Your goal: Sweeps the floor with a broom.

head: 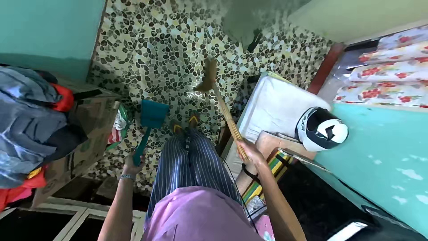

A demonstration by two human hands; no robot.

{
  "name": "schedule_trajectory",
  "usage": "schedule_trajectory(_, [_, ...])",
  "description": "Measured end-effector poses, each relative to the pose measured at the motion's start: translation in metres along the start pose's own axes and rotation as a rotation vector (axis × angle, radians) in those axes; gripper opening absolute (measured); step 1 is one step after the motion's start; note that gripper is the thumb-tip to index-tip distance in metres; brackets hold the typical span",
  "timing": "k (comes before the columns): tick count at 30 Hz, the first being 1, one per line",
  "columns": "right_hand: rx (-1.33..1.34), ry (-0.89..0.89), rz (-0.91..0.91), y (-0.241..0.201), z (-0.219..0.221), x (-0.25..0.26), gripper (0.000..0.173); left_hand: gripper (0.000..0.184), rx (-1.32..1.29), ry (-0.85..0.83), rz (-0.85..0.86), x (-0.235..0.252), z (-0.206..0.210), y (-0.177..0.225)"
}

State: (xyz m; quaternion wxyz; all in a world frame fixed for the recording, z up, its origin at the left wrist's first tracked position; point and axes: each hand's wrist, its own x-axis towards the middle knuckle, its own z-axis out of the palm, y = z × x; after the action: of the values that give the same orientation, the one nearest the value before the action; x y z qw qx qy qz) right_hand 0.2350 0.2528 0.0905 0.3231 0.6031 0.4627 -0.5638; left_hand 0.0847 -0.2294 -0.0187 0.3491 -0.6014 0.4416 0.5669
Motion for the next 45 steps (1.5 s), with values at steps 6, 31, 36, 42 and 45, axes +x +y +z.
schedule_trajectory(6, [0.041,0.216,0.048,0.057,0.030,-0.017,0.039,0.028,-0.023,0.012,0.010,0.000,-0.004,-0.001])
schedule_trajectory(31, [-0.257,-0.278,-0.205,-0.100,0.193,-0.047,0.048,0.032,-0.409,0.026,-0.099,0.009,-0.039,-0.019])
schedule_trajectory(36, [-0.420,-0.570,-0.148,-0.191,0.299,0.035,0.038,0.033,-0.435,0.062,-0.095,0.009,-0.024,-0.012])
schedule_trajectory(42, [-0.675,-0.583,-0.068,-0.302,0.481,0.174,0.033,0.033,-0.479,0.154,-0.104,0.009,0.002,0.004])
schedule_trajectory(45, [-0.503,-0.494,0.012,-0.333,0.502,0.201,0.032,0.031,-0.511,0.180,-0.103,0.011,0.012,0.013])
